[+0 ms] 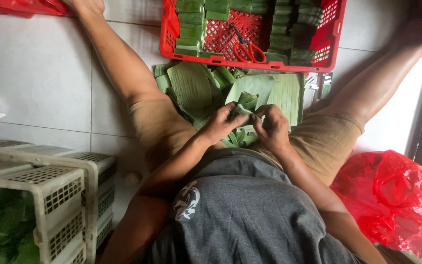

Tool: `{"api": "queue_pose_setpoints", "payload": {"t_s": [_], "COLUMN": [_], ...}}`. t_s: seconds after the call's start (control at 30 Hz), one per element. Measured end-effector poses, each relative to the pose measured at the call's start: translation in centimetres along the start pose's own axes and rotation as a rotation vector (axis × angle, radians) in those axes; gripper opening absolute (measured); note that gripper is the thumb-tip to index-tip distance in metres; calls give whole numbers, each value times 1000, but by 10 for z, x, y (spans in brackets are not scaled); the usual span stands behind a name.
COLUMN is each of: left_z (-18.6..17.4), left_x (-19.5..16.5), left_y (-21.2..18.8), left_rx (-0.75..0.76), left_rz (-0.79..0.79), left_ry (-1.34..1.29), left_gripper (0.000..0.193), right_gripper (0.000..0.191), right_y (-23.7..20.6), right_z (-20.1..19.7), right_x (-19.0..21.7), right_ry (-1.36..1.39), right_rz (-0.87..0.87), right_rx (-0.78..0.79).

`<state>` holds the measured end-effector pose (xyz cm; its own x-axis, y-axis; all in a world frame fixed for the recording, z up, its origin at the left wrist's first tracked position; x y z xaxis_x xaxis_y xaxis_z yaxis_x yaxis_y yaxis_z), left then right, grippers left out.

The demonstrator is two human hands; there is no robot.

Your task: The person sits on the floor folding and rolling banana leaf pieces by hand, tearing or creasing the leaf into rolled segments, and placing the finished rolled pieces into a red plastic basket. They repeatedly take new leaf pieces from the pile beside them and continue the same folding cycle.

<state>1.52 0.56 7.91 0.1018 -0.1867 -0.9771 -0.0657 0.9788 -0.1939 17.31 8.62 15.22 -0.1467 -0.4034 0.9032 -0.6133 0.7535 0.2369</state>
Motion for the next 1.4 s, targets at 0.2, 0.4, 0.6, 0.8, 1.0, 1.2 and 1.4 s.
{"api": "queue_pose_setpoints", "payload": {"t_s": [0.2,0.4,0.6,0.8,1.0,1.2,1.4], "left_z": [2,2,5,5,4,-2,-36], "left_x": [23,33,9,15,17,-13,-11], "left_y": [8,9,3,-8,-17,-7,26], "left_rx": [-67,-71,-32,-137,-212,-396,-606], "left_rz": [-180,-263,-30,45,-12,198,115], "left_ry": [-345,-402,-476,29,430,757,1305], "left_gripper": [18,15,31,31,31,33,40], "right_gripper": [38,46,35,32,43,50,46], "right_y": [-1,0,-1,-8,-15,-17,-13], "right_z": [2,5,6,12,15,6,-13], "right_x": [43,38,17,5,-22,-66,-84], "right_ry": [-260,-212,13,97,189,423,683], "right_rz": [-514,-474,-114,322,346,566,830], "right_rx": [73,218,77,93,230,283,-55]}}
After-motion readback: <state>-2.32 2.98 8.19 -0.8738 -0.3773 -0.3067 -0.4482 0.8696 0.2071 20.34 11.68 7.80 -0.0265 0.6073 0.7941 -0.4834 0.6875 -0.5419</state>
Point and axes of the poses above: each hand's wrist, its own y-axis towards the middle knuckle, its own z-axis out of the palm, x = y × z, the point moved 4 cm from there along y, towards the middle knuckle, and after that the axes turned 14 degrees about y, right-handed, at the moved point
